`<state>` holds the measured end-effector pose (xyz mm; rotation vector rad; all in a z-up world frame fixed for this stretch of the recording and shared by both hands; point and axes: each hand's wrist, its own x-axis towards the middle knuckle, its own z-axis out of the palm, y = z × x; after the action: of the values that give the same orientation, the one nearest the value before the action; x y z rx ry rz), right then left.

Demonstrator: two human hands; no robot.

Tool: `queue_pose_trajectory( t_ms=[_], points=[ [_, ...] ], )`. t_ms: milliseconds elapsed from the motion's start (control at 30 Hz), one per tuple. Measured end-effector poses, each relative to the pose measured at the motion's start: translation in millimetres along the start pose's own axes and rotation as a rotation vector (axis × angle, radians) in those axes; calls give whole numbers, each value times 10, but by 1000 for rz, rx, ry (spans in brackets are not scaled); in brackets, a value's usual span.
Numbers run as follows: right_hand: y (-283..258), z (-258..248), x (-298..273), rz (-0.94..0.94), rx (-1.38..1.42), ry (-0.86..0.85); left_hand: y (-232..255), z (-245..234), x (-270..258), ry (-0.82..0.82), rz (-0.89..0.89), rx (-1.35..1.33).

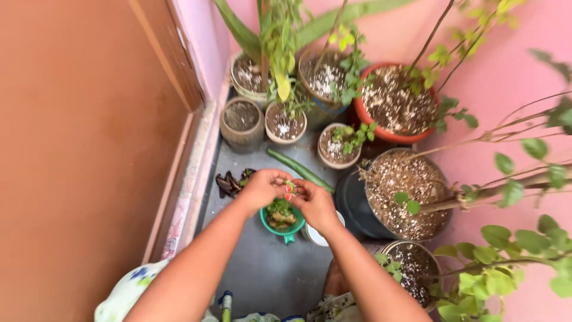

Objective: The recorder is shown breaking an aloe vera leaf into small pieces and placing them into a small green bucket for some gardening purpose.

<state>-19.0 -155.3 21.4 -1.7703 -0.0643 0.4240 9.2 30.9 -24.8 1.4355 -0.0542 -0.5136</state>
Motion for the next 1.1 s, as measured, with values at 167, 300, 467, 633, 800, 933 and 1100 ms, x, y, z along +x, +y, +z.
queue_pose_trajectory(
  t_ms=[167,300,467,633,800,933,1100],
  points=[
    [-468,42,-321,-167,-120,59,412,286,-516,213,150,22],
    [-739,130,-575,-257,-443,221,618,446,-661,353,145,244],
    [-598,197,-543,-170,-522,315,562,568,-556,405,108,280],
    [-341,175,-385,-265,-605,350,593,592,-505,433,-19,421],
    [-252,149,-257,-299,-661,328,573,549,-422,472,89,584],
    [-195,121,-190,-356,-664,318,514,504,-365,474,95,640],
    [-119,108,-153,-418,-762,277,580,481,-414,442,75,718]
  ],
)
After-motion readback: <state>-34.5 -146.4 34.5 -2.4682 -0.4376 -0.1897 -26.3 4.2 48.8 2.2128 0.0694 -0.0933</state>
